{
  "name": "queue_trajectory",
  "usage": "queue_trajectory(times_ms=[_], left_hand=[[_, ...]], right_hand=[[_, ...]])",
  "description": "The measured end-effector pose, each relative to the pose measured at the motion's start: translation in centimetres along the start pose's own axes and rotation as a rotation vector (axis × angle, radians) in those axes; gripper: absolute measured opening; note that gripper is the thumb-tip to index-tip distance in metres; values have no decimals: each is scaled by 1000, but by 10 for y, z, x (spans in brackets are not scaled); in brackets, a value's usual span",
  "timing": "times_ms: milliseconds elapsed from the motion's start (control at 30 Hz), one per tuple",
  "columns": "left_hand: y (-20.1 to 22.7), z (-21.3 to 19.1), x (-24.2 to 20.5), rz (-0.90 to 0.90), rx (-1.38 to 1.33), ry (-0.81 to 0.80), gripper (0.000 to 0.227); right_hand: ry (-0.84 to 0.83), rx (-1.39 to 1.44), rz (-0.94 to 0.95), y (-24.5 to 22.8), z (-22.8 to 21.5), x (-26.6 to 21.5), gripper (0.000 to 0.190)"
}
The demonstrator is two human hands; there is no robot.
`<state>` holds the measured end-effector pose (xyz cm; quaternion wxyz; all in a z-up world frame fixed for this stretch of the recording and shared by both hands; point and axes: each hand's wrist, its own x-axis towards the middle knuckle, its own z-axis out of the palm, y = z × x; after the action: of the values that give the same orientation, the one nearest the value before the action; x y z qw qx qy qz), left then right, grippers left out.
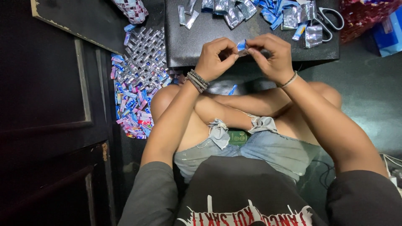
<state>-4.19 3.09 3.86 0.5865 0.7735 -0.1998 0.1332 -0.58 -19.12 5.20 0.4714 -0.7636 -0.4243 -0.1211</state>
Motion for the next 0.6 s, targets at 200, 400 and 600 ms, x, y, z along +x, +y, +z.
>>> queue_trajectory(times_ms=[200,400,600], left_hand=[[4,-4,-1,40,-14,0,8],[8,-10,-2,79,1,-14,8],[5,-17,-2,136,83,-75,6]], right_hand=[[-144,-1,-75,1,-7,3,17],[-262,-31,-83,3,-10,5,28],[-319,-117,-184,13,-4,7,23]])
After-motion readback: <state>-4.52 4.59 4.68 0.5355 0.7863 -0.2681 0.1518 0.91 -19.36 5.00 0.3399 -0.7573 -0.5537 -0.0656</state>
